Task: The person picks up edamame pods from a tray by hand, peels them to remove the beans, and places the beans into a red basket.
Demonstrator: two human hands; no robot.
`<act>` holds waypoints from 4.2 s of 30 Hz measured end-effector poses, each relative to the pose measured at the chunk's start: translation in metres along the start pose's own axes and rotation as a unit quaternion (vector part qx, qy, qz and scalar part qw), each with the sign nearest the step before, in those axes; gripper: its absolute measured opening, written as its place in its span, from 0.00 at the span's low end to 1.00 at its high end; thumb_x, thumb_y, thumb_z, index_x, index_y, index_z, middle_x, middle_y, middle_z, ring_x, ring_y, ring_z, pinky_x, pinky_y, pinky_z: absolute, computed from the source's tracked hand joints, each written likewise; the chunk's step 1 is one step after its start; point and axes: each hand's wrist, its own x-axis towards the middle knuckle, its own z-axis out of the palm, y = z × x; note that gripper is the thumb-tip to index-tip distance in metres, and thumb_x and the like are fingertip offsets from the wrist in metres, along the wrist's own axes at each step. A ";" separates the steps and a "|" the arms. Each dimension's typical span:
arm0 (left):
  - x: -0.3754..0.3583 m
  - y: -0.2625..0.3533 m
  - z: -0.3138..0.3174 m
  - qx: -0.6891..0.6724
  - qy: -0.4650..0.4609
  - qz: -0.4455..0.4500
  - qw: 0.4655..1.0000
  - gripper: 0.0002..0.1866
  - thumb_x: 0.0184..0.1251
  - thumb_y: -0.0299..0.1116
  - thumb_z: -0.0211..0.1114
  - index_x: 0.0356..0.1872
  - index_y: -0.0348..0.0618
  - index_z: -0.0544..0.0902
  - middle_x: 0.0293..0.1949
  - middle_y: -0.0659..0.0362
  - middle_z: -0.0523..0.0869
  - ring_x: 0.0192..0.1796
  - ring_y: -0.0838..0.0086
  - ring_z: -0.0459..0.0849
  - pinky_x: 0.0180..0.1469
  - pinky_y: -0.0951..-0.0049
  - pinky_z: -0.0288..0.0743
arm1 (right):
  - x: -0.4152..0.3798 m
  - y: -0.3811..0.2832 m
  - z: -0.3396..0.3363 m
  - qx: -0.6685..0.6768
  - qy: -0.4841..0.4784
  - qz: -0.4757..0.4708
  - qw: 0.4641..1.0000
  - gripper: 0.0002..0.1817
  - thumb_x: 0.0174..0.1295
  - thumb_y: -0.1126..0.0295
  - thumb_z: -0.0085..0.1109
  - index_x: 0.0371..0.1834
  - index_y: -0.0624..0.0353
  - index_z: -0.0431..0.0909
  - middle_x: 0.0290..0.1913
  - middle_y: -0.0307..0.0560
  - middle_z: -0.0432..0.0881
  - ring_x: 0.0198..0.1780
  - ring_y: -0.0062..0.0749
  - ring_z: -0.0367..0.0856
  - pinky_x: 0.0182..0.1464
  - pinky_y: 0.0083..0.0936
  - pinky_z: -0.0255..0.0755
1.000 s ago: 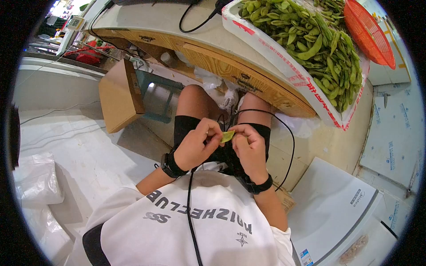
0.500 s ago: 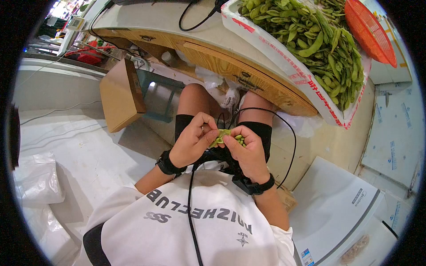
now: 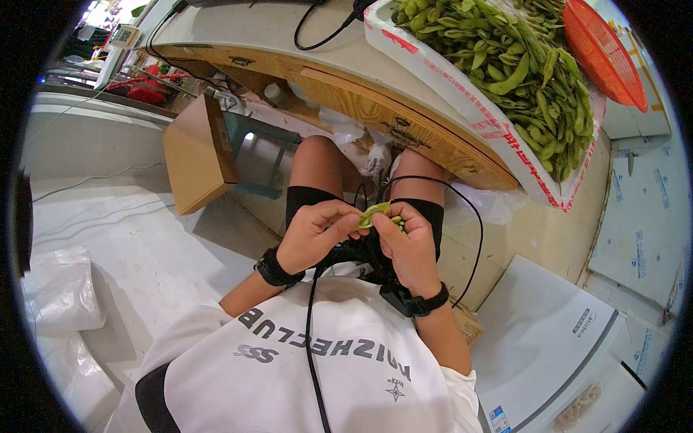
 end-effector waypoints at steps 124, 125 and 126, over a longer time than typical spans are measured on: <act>0.087 0.181 0.053 0.237 0.201 0.303 0.901 0.07 0.66 0.25 0.61 0.41 0.34 0.82 0.25 0.61 0.80 0.27 0.84 0.75 0.31 0.80 0.70 | 0.121 -0.457 -0.181 -0.249 0.221 -0.333 0.882 0.18 0.67 0.56 0.55 0.42 0.63 0.77 0.37 0.41 0.78 0.35 0.24 0.73 0.40 0.25 0.69; 0.069 0.171 0.051 0.215 0.197 0.281 0.914 0.07 0.66 0.24 0.61 0.42 0.34 0.81 0.26 0.61 0.81 0.28 0.84 0.76 0.32 0.81 0.71 | 0.121 -0.458 -0.176 -0.268 0.231 -0.321 0.879 0.21 0.67 0.54 0.54 0.44 0.64 0.77 0.41 0.44 0.78 0.41 0.27 0.74 0.47 0.26 0.69; 0.052 0.162 0.048 0.193 0.192 0.258 0.927 0.07 0.66 0.24 0.60 0.42 0.33 0.81 0.26 0.61 0.81 0.29 0.84 0.77 0.33 0.81 0.71 | 0.121 -0.458 -0.172 -0.287 0.240 -0.308 0.874 0.23 0.68 0.52 0.54 0.46 0.65 0.78 0.44 0.47 0.79 0.46 0.30 0.76 0.54 0.28 0.69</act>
